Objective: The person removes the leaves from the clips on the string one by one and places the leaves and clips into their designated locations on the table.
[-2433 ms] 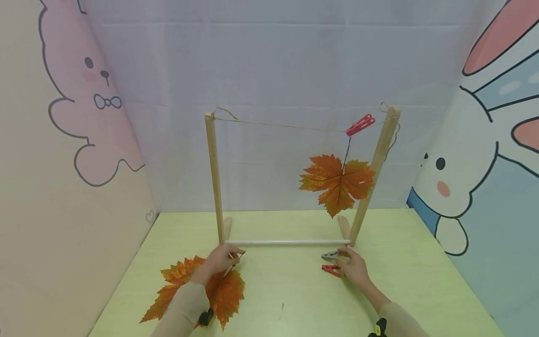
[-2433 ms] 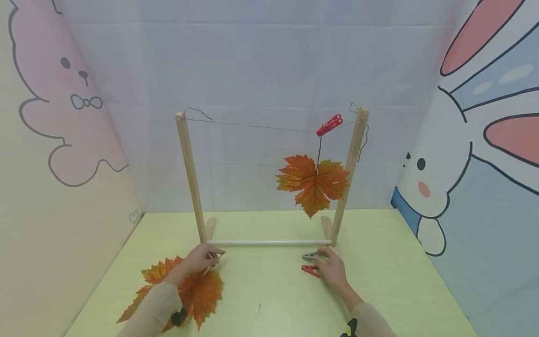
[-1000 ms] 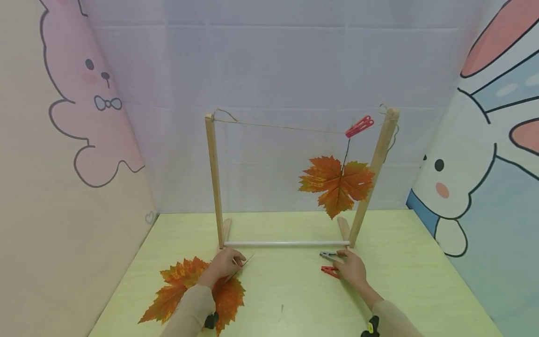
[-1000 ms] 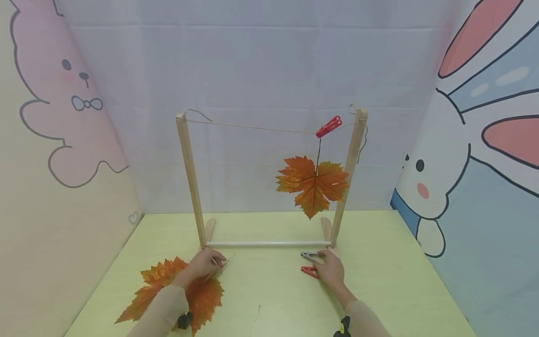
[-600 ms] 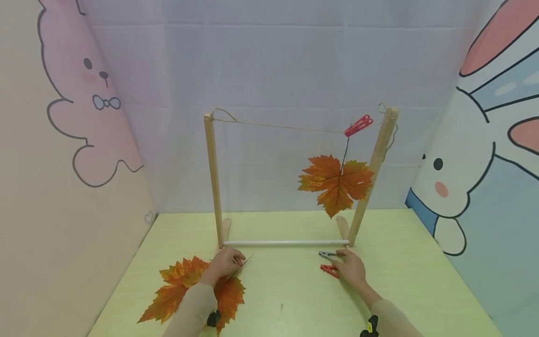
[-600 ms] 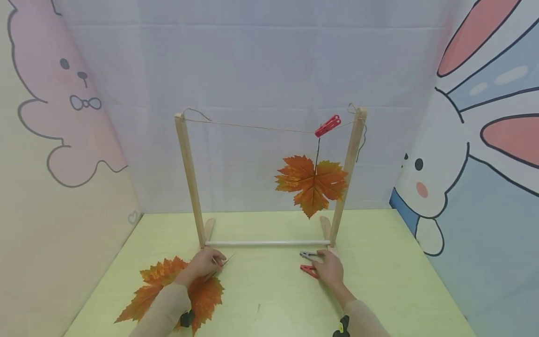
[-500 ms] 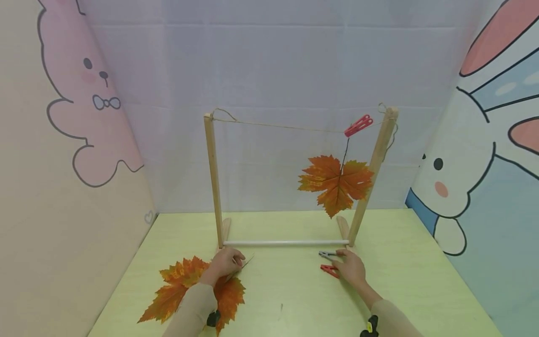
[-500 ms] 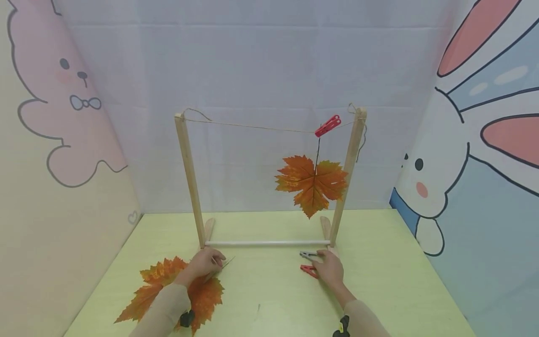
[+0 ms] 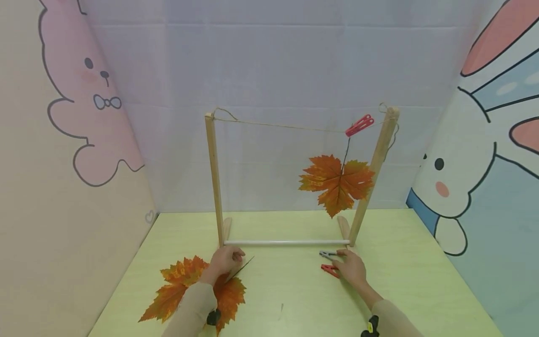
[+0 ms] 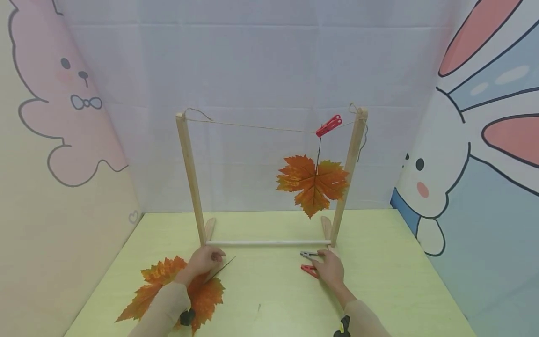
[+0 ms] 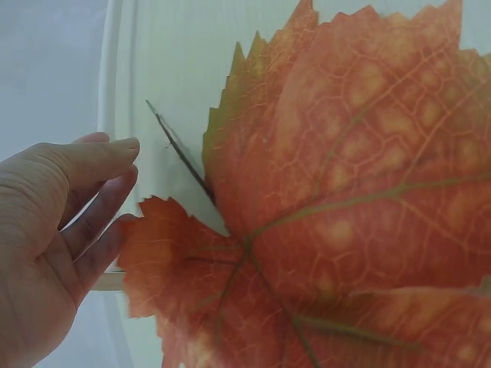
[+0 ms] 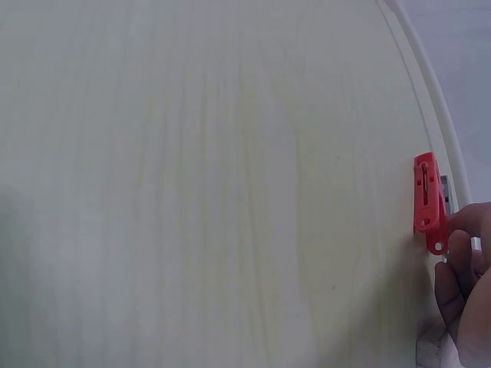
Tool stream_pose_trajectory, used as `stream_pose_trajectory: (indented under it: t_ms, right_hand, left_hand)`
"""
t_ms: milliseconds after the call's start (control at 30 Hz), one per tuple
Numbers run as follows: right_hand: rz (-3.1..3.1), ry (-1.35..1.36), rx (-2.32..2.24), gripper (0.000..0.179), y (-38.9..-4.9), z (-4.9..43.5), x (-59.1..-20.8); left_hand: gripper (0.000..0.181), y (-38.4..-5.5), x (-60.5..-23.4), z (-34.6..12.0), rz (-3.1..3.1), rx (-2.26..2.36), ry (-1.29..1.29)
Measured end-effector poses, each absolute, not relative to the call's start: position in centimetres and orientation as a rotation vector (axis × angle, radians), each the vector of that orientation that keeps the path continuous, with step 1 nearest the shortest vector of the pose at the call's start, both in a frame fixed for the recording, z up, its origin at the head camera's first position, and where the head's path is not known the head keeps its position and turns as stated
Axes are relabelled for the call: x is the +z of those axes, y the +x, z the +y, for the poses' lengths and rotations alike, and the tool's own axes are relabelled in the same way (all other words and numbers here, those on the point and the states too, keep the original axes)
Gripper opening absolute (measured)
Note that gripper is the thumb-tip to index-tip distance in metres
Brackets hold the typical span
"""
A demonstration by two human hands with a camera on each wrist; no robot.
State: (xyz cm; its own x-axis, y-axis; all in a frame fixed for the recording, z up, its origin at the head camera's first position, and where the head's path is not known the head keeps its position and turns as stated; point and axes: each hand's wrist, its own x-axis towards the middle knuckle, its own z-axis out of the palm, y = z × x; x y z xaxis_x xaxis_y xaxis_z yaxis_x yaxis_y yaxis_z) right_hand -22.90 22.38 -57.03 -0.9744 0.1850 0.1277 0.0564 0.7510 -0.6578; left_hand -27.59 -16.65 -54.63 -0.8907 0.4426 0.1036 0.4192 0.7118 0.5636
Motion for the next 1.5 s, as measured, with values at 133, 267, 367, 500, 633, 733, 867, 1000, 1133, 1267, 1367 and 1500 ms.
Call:
stream_pose_trajectory:
  t_ms: [133, 267, 367, 500, 633, 733, 867, 1000, 1133, 1267, 1367, 1500]
  right_hand:
    - [-2.764, -0.203, 1.022, 0.032, -22.9, 22.6, -57.1]
    - [-2.766, -0.201, 1.027, 0.033, -23.0, 22.8, -57.2]
    - [-2.769, -0.184, 1.019, 0.033, -23.0, 22.9, -57.2]
    - [-2.782, -0.159, 1.004, 0.035, -22.8, 23.2, -56.8]
    - [-2.783, -0.124, 1.018, 0.036, -22.4, 23.6, -55.7]
    - [-2.759, -0.097, 1.037, 0.035, -22.3, 24.0, -54.6]
    - [-2.744, -0.063, 1.038, 0.035, -22.2, 24.6, -53.1]
    - [-2.769, 0.005, 0.975, 0.036, -22.1, 25.3, -51.7]
    - [-2.789, 0.076, 0.894, 0.037, -21.8, 26.1, -49.9]
    - [-2.776, 0.144, 0.825, 0.038, -21.6, 26.6, -47.8]
    - [-2.750, 0.184, 0.799, 0.038, -21.6, 26.8, -46.4]
    - [-2.731, 0.219, 0.780, 0.038, -21.7, 27.0, -44.4]
  left_hand:
    - [0.017, -27.7, -53.8, -16.6, 2.870, 0.964, 0.725]
    - [0.018, -27.6, -52.9, -16.6, 2.838, 1.012, 0.703]
    - [0.018, -27.6, -52.3, -16.5, 2.825, 1.023, 0.693]
    - [0.017, -27.6, -51.8, -16.5, 2.832, 0.998, 0.681]
    - [0.018, -27.5, -51.2, -16.5, 2.858, 0.960, 0.676]
    - [0.018, -27.5, -50.4, -16.5, 2.871, 0.968, 0.695]
    - [0.017, -27.5, -49.3, -16.5, 2.892, 0.954, 0.722]
    - [0.017, -27.5, -48.1, -16.4, 2.922, 0.883, 0.765]
    - [0.018, -27.7, -46.7, -16.1, 2.964, 0.809, 0.821]
    - [0.020, -27.8, -45.4, -15.8, 2.969, 0.787, 0.848]
    - [0.020, -28.0, -44.6, -15.6, 2.960, 0.794, 0.862]
    - [0.019, -28.2, -43.4, -15.3, 2.952, 0.792, 0.887]
